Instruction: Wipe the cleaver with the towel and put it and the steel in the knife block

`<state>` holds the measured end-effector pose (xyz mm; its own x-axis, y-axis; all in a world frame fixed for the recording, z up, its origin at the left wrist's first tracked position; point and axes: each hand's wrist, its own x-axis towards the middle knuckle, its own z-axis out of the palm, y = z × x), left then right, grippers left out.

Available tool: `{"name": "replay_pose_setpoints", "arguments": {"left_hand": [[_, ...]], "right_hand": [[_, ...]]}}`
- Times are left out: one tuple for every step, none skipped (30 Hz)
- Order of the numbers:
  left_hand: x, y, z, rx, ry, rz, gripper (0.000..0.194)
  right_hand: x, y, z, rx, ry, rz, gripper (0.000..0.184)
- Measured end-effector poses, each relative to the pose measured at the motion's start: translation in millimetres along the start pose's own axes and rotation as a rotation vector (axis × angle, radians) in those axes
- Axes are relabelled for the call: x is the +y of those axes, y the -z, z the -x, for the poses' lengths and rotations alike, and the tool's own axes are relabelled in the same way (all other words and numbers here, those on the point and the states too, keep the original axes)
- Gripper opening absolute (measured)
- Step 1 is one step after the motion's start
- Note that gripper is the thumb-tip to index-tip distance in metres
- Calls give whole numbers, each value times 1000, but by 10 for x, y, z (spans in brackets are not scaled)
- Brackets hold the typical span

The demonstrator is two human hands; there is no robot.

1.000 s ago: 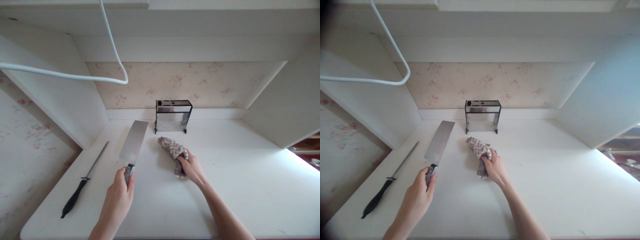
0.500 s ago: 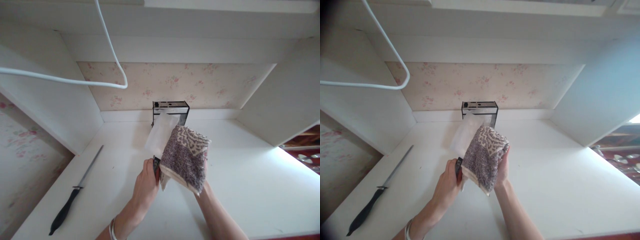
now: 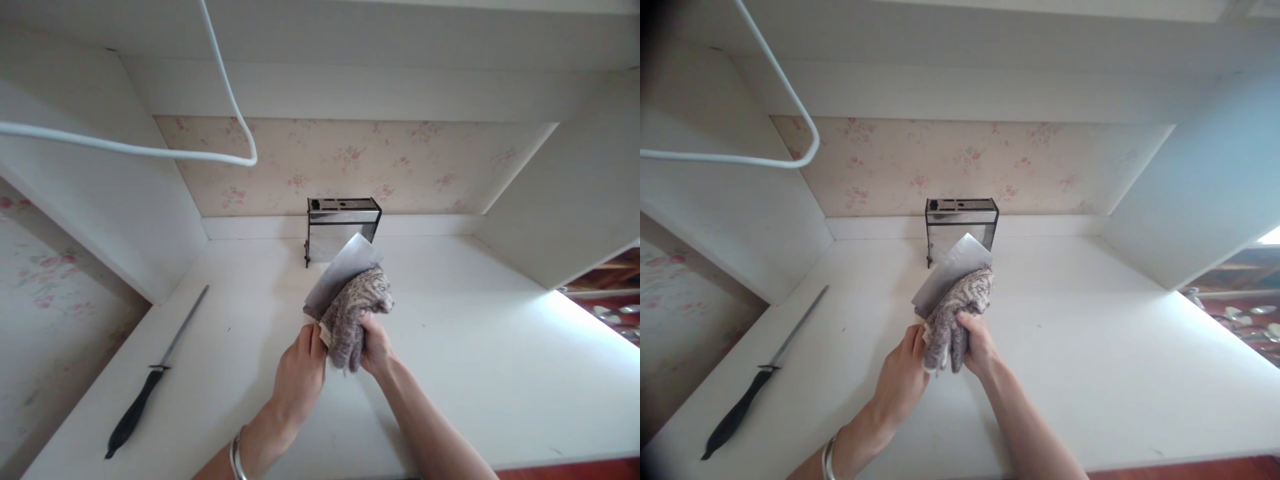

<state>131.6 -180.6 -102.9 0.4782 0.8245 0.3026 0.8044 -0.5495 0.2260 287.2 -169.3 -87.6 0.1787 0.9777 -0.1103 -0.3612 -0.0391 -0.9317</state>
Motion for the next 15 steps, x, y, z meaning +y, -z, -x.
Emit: {"name": "replay_pose_setpoints", "arguments": {"left_hand": [[10, -15, 11, 10, -33, -1, 31], [19, -33, 24, 26, -69, -1, 32], [29, -53, 37, 44, -105, -3, 32], [38, -72, 50, 62, -137, -10, 30], [47, -88, 63, 75, -165, -23, 28], [55, -100, 75, 82, -185, -41, 26], [62, -107, 86, 84, -194, -62, 26], [67, -109, 94, 80, -196, -84, 26], [71, -108, 101, 72, -198, -103, 28], [72, -104, 107, 63, -203, -121, 30], [72, -98, 112, 53, -213, -136, 32], [70, -92, 117, 44, -229, -150, 33], [66, -84, 121, 37, -247, -163, 34], [60, -72, 126, 32, -266, -174, 35], [52, -57, 129, 30, -284, -182, 36]], "right_hand": [[-15, -59, 3, 28, -34, -151, 36], [-30, -111, 4, 58, -61, -273, 35], [-43, -152, 3, 76, -78, -344, 35], [-55, -180, -4, 90, -89, -387, 34], [-65, -193, -17, 101, -102, -413, 34], [-72, -190, -37, 115, -116, -432, 34], [-79, -172, -66, 136, -134, -451, 34], [-85, -140, -103, 163, -159, -474, 33], [-93, -94, -145, 196, -187, -502, 31], [-105, -36, -190, 226, -213, -533, 29], [-120, 31, -237, 247, -231, -563, 27], [-139, 104, -281, 259, -240, -587, 24], [-160, 181, -322, 265, -235, -606, 22], [-182, 258, -357, 269, -213, -620, 20], [-203, 334, -386, 264, -167, -631, 19]]}}
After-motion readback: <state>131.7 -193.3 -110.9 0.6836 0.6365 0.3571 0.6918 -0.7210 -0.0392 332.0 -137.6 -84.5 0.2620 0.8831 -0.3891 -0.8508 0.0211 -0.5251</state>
